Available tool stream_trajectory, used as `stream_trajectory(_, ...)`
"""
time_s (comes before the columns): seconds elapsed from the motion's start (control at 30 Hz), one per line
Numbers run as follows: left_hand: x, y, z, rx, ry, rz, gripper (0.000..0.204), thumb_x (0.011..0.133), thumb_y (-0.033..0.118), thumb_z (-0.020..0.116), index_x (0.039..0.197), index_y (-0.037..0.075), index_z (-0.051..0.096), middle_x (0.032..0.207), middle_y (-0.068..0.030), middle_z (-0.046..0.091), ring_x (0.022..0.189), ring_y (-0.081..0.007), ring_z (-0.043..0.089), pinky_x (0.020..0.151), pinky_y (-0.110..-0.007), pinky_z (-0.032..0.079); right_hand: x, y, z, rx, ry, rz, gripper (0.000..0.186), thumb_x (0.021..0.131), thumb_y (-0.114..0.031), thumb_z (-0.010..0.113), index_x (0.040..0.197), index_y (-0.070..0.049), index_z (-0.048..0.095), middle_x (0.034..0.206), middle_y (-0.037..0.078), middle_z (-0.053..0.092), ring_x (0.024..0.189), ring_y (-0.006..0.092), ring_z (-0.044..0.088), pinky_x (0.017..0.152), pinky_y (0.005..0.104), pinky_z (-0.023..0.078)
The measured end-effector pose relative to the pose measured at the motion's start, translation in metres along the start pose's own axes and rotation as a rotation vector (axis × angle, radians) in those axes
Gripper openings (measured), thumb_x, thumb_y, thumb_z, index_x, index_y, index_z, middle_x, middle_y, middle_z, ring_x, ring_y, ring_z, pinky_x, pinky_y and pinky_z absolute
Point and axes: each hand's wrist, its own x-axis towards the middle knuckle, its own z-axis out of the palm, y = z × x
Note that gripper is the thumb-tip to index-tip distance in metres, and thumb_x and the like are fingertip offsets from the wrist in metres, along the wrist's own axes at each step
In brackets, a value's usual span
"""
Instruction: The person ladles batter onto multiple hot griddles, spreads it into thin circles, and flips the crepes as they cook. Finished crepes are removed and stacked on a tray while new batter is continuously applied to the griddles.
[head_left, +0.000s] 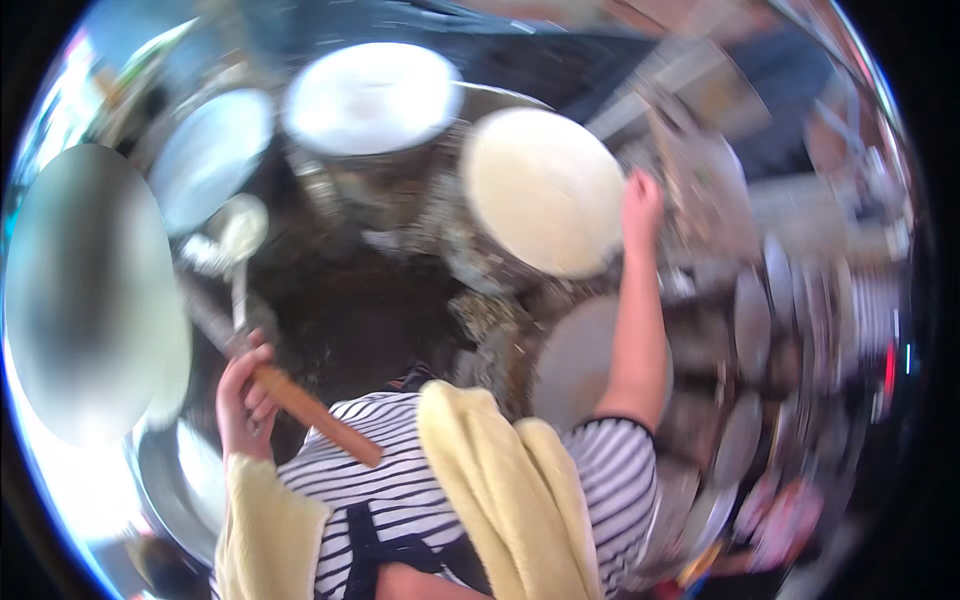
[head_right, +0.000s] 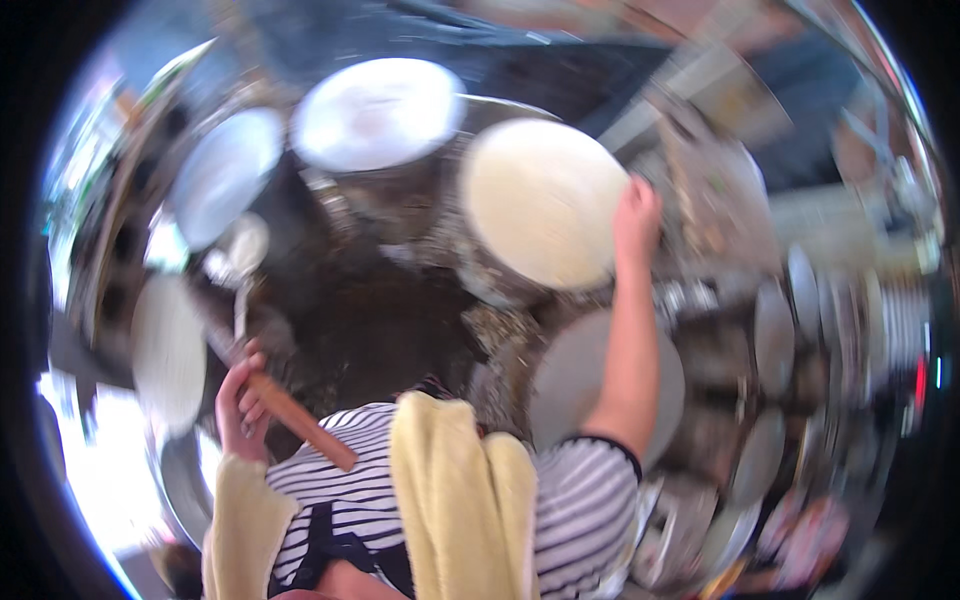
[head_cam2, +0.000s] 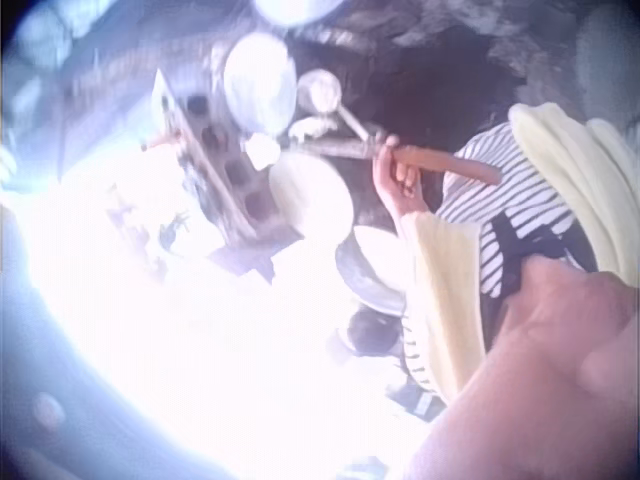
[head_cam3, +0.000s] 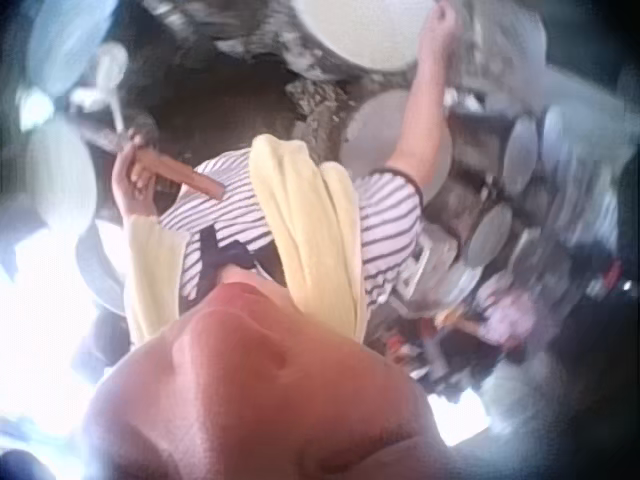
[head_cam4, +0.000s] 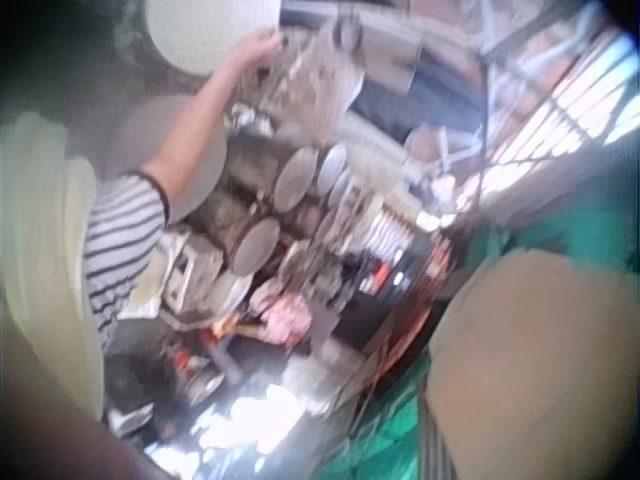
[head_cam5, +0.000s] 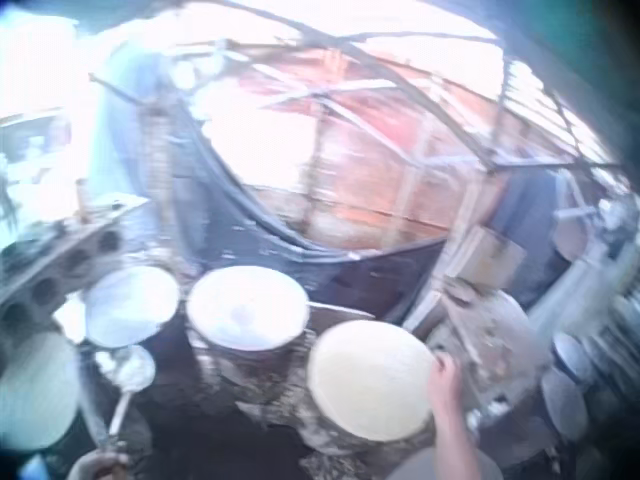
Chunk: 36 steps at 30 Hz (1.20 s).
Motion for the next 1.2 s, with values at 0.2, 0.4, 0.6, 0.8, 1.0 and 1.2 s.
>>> stream_trajectory(0.2,-0.071,0.036,-0.046,-0.012,0.158,0.090,0.036,0.084,0.005,0.055,0.117,-0.001,0.043,0.089,-0.0083,0.063,0.044,-0.0035,0.039,0.034,-0.016,0.030,-0.201,-0.236,0.045,0.548,-1.080,0.120,0.025,0.094,-0.023,0.050,0.101,-0.003,0.063,0.083,0.007,0.066,0.068,0.0114,0.061,0.062,0.0238,0.048)
stream_trajectory(0.4,-0.163,0.024,-0.152,-0.145,0.384,0.337,0.040,0.083,0.007,0.055,0.119,-0.003,0.039,0.090,-0.0111,0.064,0.046,-0.0045,0.044,0.036,-0.018,0.035,-0.406,-0.416,0.038,0.926,-2.171,0.062,0.036,0.098,-0.028,0.040,0.115,-0.002,0.057,0.092,0.011,0.066,0.080,0.0174,0.065,0.070,0.0273,0.052)
stream_trajectory(0.6,-0.205,-0.003,-0.248,-0.268,0.616,0.579,0.040,0.085,0.009,0.054,0.119,-0.004,0.037,0.090,-0.0151,0.064,0.045,-0.0069,0.046,0.036,-0.020,0.037,-0.521,-0.488,0.018,0.523,-2.741,0.177,0.019,0.093,-0.017,0.050,0.104,-0.001,0.050,0.079,0.008,0.060,0.062,0.0139,0.062,0.051,0.0244,0.053)
stream_trajectory(0.8,-0.221,-0.044,-0.310,-0.432,0.803,0.548,0.038,0.094,0.028,0.047,0.113,-0.005,0.045,0.079,-0.0099,0.059,0.044,-0.0078,0.046,0.034,-0.020,0.034,-0.563,-0.524,0.067,0.411,-2.587,-0.070,0.022,0.090,-0.016,0.052,0.106,-0.001,0.051,0.070,0.005,0.059,0.052,0.0105,0.056,0.044,0.0240,0.048)
stream_trajectory(1.0,-0.231,-0.093,-0.348,-0.676,1.025,0.562,0.036,0.095,0.031,0.045,0.112,-0.001,0.047,0.077,-0.0064,0.055,0.043,-0.0085,0.046,0.034,-0.022,0.036,-0.587,-0.558,0.174,-0.069,-1.937,-1.114,0.022,0.089,-0.019,0.047,0.101,-0.004,0.059,0.078,0.013,0.065,0.062,0.0220,0.065,0.053,0.0358,0.051)
stream_trajectory(1.2,-0.233,-0.097,-0.376,-0.689,1.129,0.474,0.019,0.090,0.024,0.052,0.093,0.005,0.050,0.067,-0.0021,0.051,0.042,-0.0089,0.046,0.033,-0.023,0.037,-0.671,-0.584,0.208,-0.114,-1.331,-1.972,0.017,0.082,-0.014,0.050,0.088,-0.004,0.062,0.082,0.017,0.067,0.078,0.0335,0.066,0.070,0.0438,0.052)
